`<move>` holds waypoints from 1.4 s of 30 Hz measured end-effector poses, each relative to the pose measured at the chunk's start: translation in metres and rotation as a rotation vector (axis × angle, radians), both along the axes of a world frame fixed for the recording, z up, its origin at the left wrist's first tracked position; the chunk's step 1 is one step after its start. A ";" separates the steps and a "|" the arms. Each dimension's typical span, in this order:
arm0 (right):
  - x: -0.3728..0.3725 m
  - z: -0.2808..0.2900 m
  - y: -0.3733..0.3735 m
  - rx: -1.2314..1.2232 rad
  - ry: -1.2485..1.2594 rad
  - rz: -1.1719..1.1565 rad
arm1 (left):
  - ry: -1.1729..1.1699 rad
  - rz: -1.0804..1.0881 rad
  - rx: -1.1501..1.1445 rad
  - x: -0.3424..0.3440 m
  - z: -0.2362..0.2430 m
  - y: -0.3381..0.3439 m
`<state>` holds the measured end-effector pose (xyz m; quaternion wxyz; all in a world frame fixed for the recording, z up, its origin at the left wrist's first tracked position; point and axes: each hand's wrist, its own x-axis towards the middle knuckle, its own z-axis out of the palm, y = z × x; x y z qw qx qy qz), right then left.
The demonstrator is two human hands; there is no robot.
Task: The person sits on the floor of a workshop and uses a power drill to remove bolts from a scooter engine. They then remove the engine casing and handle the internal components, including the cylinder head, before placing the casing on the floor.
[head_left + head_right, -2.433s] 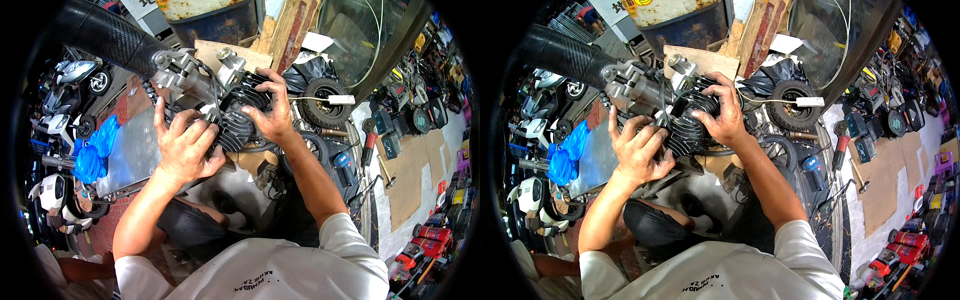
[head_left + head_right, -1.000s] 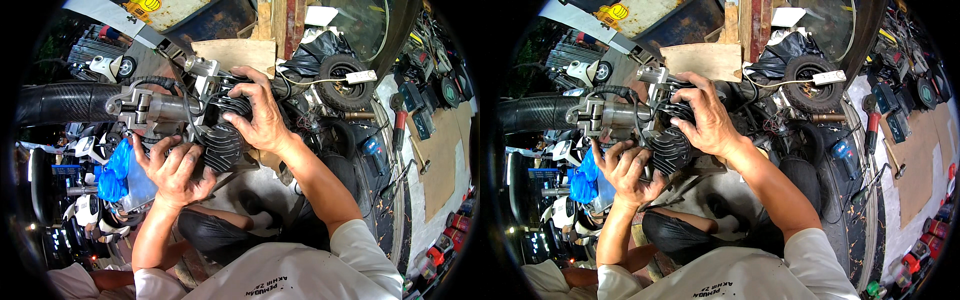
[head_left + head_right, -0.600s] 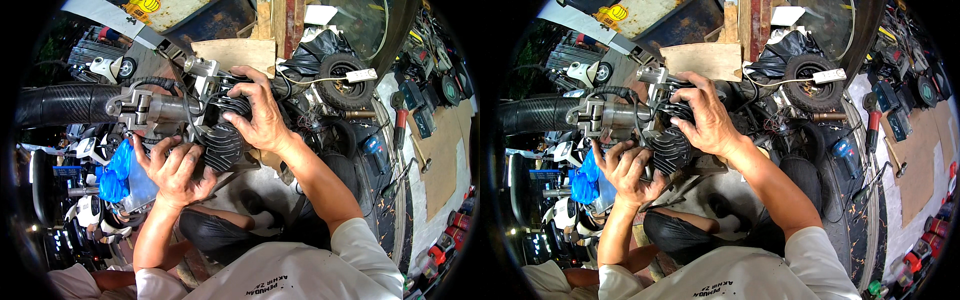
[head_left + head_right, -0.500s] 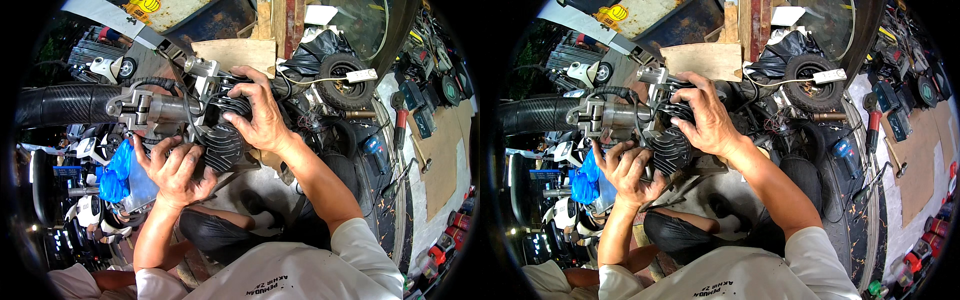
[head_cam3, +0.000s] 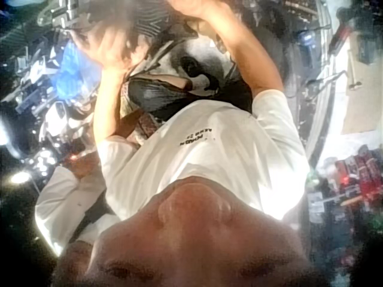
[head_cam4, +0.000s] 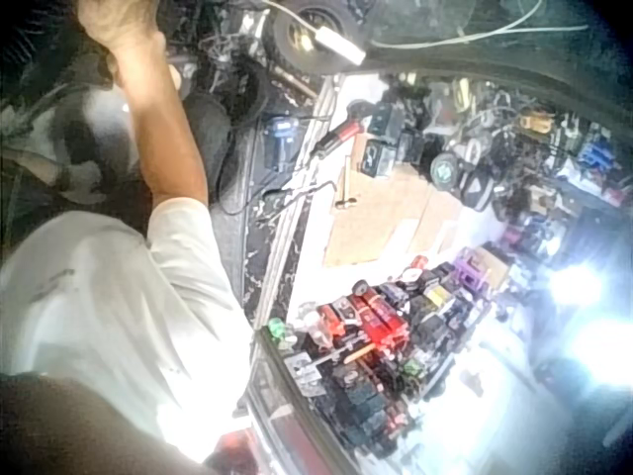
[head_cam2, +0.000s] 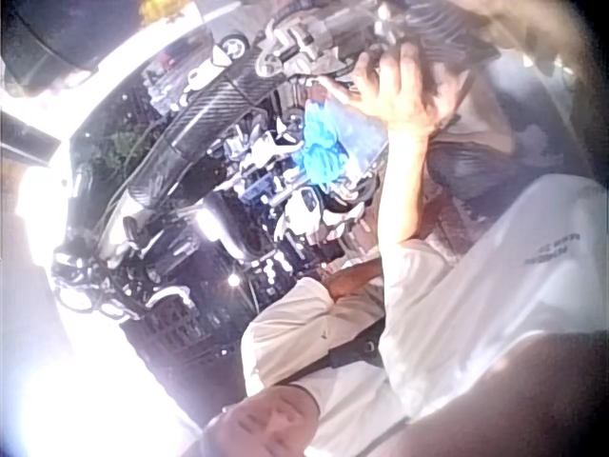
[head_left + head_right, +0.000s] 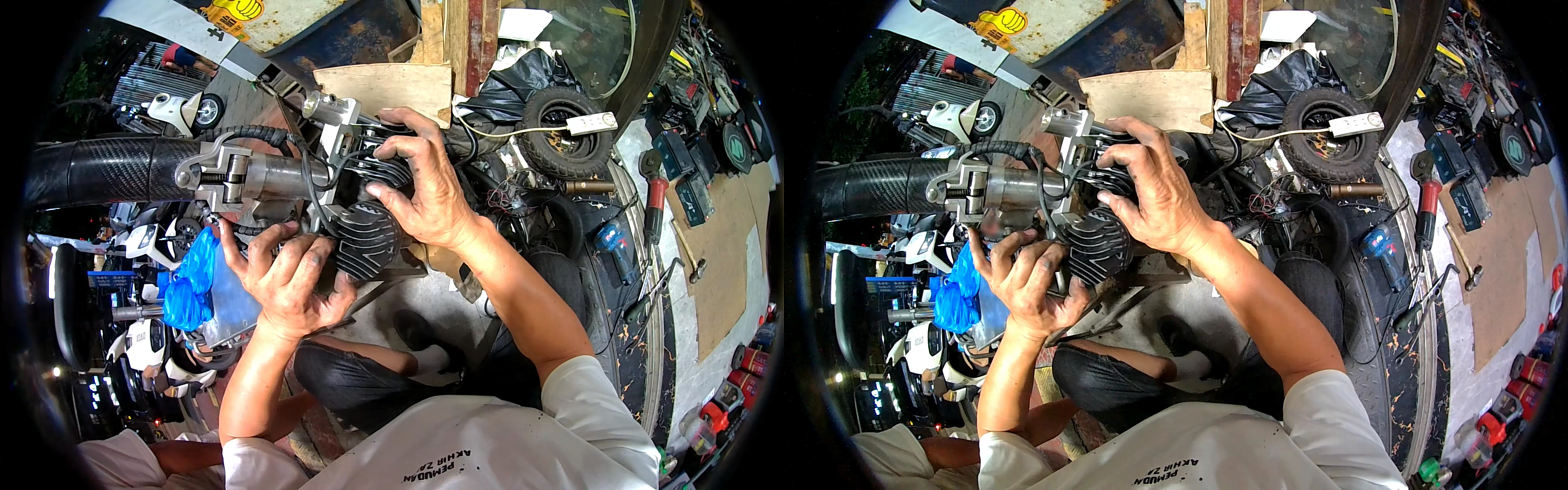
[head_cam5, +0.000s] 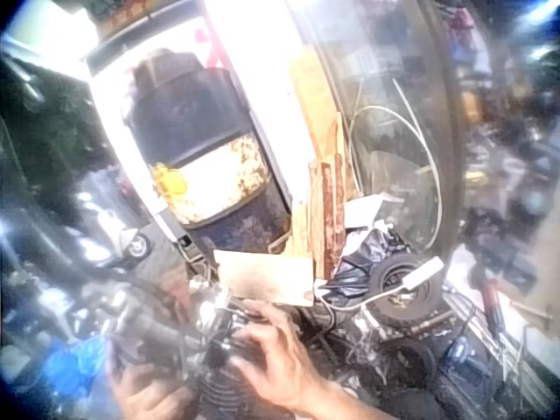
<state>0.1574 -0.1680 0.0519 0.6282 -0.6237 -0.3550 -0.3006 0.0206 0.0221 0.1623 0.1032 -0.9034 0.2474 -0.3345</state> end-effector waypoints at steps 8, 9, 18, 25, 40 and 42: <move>0.000 -0.001 0.001 0.014 0.009 0.004 | -0.003 0.000 0.008 0.000 -0.001 0.001; 0.000 -0.001 0.001 0.011 0.005 0.001 | -0.003 0.000 0.009 0.000 -0.001 0.001; 0.001 0.002 -0.005 0.062 0.059 0.070 | -0.004 -0.003 0.003 0.000 -0.001 0.001; 0.007 0.001 -0.010 0.138 0.122 0.115 | -0.001 0.005 -0.001 -0.001 0.001 0.000; 0.007 0.010 -0.003 0.097 -0.043 -0.163 | -0.022 -0.021 -0.009 0.002 -0.002 0.004; 0.010 0.014 -0.007 0.109 -0.074 -0.192 | -0.023 -0.017 -0.007 0.002 -0.002 0.004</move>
